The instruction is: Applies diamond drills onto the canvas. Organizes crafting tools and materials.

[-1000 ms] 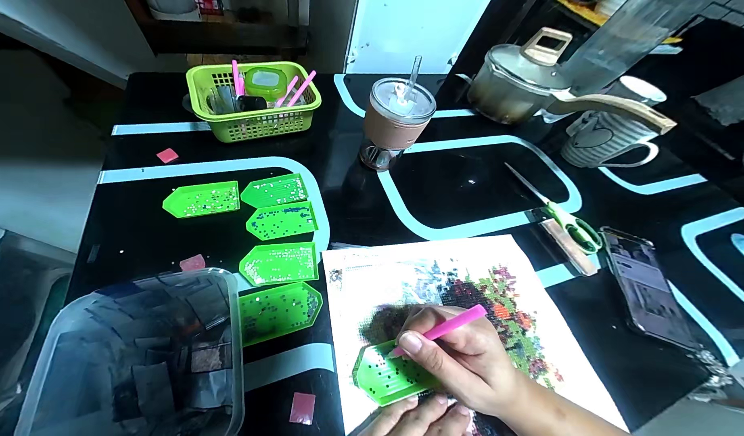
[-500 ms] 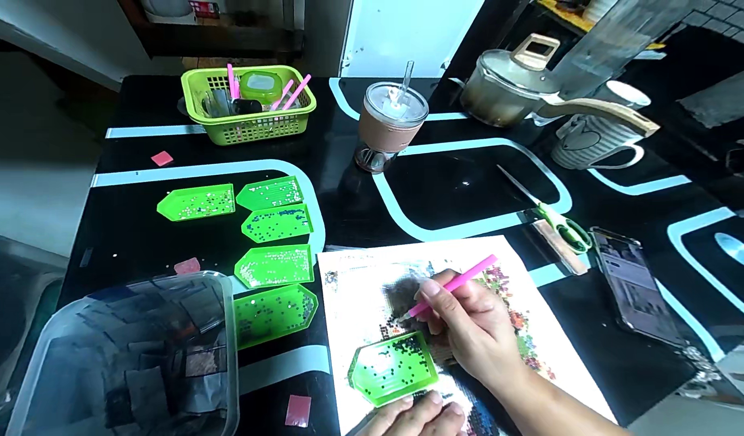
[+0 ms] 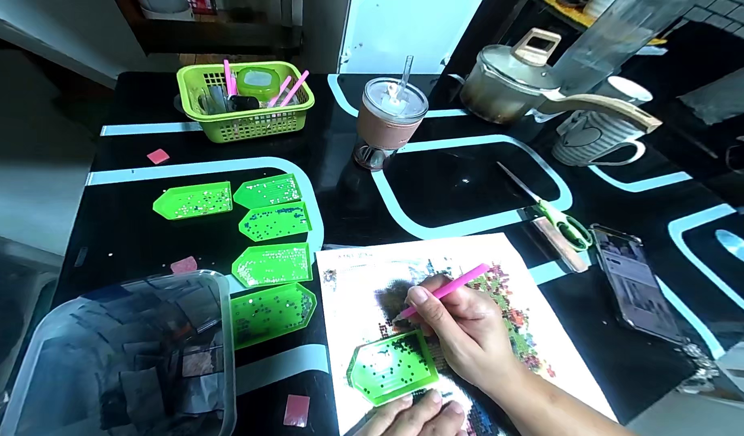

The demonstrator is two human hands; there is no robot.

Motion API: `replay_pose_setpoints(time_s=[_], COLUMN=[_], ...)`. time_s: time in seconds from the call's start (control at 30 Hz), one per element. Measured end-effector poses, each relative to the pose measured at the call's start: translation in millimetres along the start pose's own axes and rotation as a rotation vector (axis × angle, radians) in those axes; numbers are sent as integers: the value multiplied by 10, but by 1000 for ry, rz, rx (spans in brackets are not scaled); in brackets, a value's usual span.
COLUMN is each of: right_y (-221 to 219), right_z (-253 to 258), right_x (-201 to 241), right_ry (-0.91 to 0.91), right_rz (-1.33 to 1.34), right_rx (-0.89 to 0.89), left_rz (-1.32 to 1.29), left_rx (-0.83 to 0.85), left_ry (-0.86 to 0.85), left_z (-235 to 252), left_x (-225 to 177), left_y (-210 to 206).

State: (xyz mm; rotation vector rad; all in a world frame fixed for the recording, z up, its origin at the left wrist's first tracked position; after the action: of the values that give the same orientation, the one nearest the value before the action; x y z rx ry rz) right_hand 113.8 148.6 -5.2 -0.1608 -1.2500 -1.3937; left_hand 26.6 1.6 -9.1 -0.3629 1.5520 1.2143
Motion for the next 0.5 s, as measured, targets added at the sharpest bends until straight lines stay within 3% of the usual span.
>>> replay_pose_setpoints(time_s=[0.23,0.37,0.5], right_y=[4,40,-37], right_z=[-7,7,-28], right_x=[70,29,119], right_ry=[129,46,119], right_rz=[-146,19,130], right_rx=[23,11,113], left_rz=[4,4,-11], left_rx=[-4,7,-6], left_ry=[0,-7,-5], left_z=[2,2,3], left_x=[2,3,-1], left_y=[-1,-2,-2])
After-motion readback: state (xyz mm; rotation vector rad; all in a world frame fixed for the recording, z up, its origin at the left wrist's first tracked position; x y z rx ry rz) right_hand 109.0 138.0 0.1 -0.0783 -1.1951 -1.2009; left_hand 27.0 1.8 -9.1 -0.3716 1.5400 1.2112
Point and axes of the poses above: each hand's wrist, its own z-axis towards the middle knuckle, its own y-axis out of the back of the hand, x = y × z, the point moved 5 cm from there along z, towards the middle knuckle, and after that the axes turned 15 degrees about -z, right-handed, at the moved point
